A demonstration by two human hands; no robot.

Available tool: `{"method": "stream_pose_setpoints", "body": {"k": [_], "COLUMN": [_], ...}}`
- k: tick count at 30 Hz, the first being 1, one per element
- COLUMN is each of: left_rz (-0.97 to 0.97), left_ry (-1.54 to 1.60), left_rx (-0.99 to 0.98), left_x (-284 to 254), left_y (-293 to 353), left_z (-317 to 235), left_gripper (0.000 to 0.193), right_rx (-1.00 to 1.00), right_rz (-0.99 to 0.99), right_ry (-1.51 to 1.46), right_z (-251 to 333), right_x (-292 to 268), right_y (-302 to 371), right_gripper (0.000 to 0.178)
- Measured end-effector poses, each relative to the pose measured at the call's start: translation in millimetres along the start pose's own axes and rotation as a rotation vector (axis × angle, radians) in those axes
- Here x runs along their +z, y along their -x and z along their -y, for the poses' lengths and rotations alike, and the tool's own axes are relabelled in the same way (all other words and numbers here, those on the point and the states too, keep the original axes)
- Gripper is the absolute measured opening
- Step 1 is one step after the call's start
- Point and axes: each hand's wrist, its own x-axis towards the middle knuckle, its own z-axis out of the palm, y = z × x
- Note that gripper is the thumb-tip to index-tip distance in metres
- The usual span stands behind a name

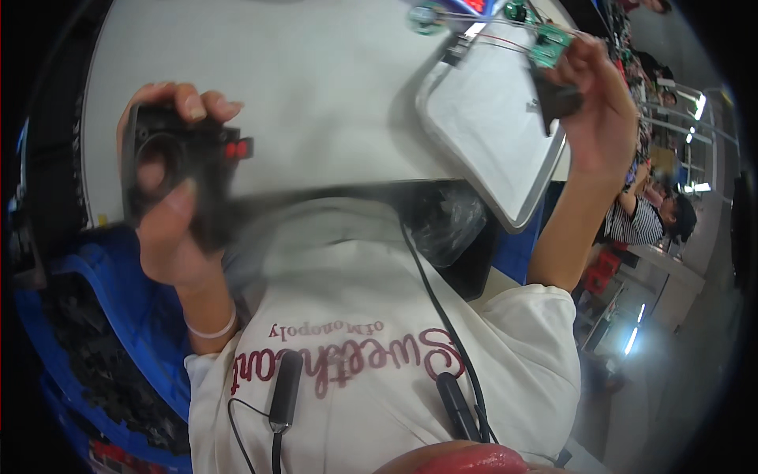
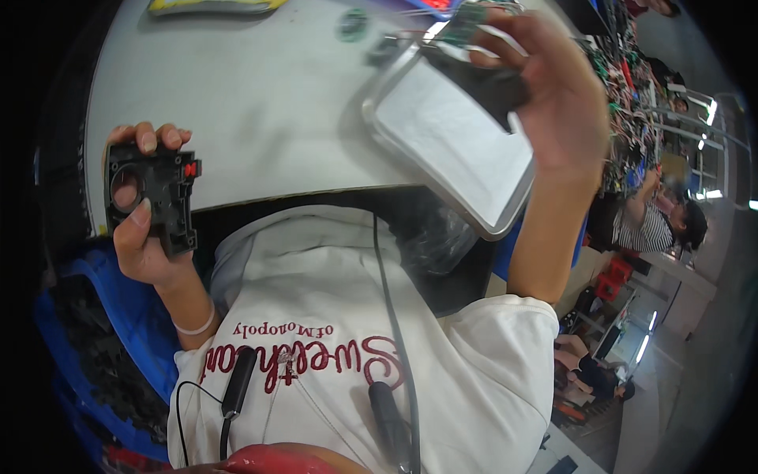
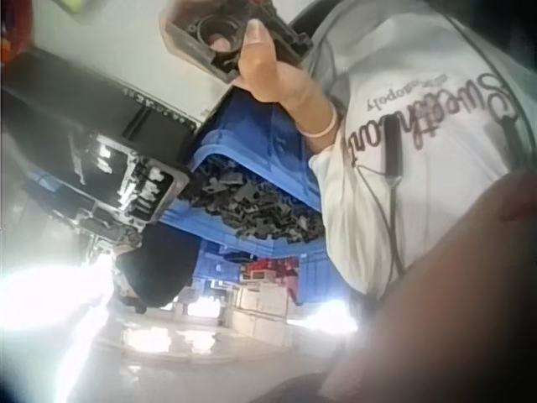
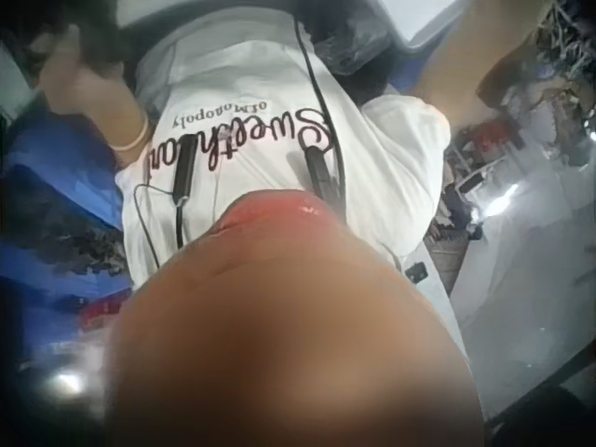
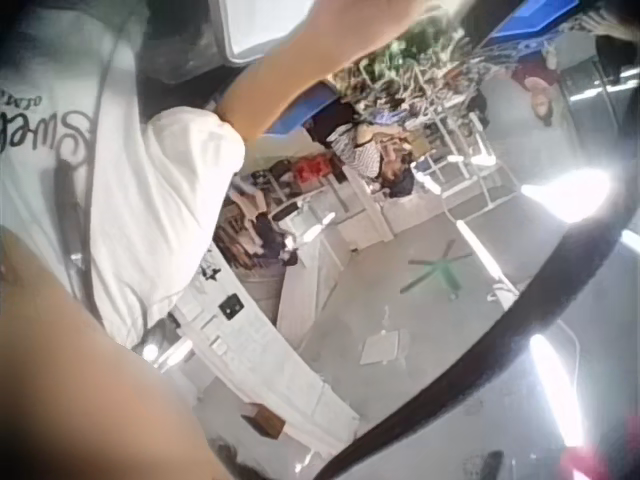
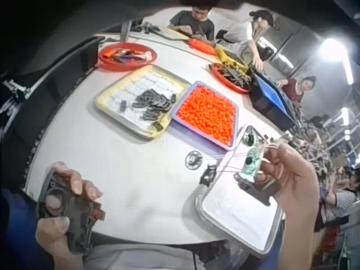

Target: The recorder assembles electronic toy components by connecting wires, placing speakers, and fitting plastic housings.

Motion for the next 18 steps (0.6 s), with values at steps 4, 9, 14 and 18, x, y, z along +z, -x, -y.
{"method": "stream_pose_setpoints", "body": {"k": [4, 9, 14, 18], "left_rz": [0.007, -0.027, -0.058, -0.046], "left_ry": [0.101, 0.042, 0.06, -0.005], "left_rx": [0.051, 0.036, 0.055, -0.042], "left_x": [-8, -18, -25, -21], "left_y": [1, 7, 13, 11], "left_z": [1, -8, -14, -18], "left_gripper": [0.066, 0.066, 0.066, 0.071], "right_rx": [0.169, -0.002, -0.122, -0.26], "right_rz": [0.034, -0.06, -0.141, 0.332], "right_ry": [0.237, 1.246, 1.614, 1.682], "right_z": [-63, -86, -61, -58], "right_x": [11, 46, 103, 106], "right_y": [-36, -55, -78, -104], "right_gripper": [0.02, 0.022, 0.047, 0.03]}}
